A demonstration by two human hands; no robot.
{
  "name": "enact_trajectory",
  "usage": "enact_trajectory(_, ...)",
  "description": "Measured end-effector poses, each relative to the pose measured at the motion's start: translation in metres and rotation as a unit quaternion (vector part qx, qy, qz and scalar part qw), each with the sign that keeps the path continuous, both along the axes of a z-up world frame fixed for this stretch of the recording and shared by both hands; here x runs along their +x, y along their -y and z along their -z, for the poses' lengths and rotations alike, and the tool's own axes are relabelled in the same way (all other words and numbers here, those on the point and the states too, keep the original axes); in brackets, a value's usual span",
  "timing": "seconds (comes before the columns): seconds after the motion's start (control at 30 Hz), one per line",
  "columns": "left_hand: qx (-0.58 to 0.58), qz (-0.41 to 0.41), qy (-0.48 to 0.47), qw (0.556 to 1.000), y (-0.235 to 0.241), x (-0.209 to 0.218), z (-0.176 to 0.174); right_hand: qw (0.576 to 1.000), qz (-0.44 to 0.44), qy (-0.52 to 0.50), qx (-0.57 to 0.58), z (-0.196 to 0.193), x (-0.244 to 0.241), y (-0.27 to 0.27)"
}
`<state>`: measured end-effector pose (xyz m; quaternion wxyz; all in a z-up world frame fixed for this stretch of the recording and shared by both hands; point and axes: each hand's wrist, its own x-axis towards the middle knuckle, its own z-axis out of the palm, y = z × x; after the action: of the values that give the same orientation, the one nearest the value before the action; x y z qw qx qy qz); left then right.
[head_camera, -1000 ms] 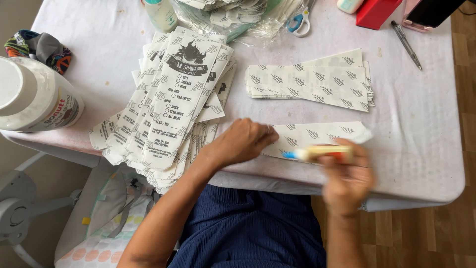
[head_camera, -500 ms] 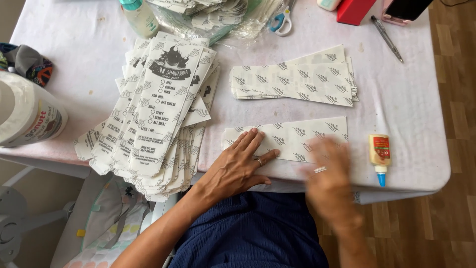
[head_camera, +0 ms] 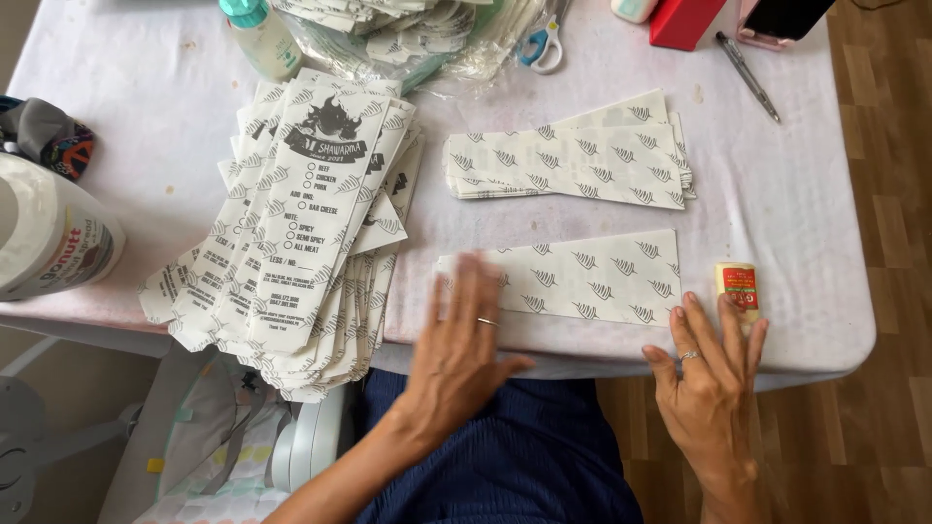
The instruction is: Applying glue to paper templates and folding them to assemble packaging components.
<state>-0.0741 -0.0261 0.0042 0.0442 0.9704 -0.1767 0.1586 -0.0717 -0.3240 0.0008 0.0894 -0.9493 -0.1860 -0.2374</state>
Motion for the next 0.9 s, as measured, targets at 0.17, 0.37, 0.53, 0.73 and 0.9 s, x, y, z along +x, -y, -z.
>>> enact_trajectory(0.17,-0.045,0.118,-0.005,0.992,0.024,0.005,0.02,0.997,-0.076,0.016,-0.03,-0.037,0.041,-0.031)
enact_trajectory(0.37,-0.093,0.129,0.036,0.987,0.022,-0.006,0.02,0.99,-0.013,-0.021,-0.137,-0.02,0.093,-0.012)
enact_trajectory(0.53,-0.079,0.156,-0.071,0.982,0.003,-0.011,0.014,0.992,-0.02,0.069,-0.107,-0.03,0.143,-0.02)
enact_trajectory(0.73,-0.336,-0.112,0.053,0.934,-0.09,0.033,-0.051,0.982,-0.138,-0.132,0.002,-0.002,0.177,-0.042)
enact_trajectory(0.9,-0.202,-0.345,-0.034,0.916,-0.155,0.053,-0.051,0.988,-0.144,-0.016,-0.059,-0.003,0.142,-0.036)
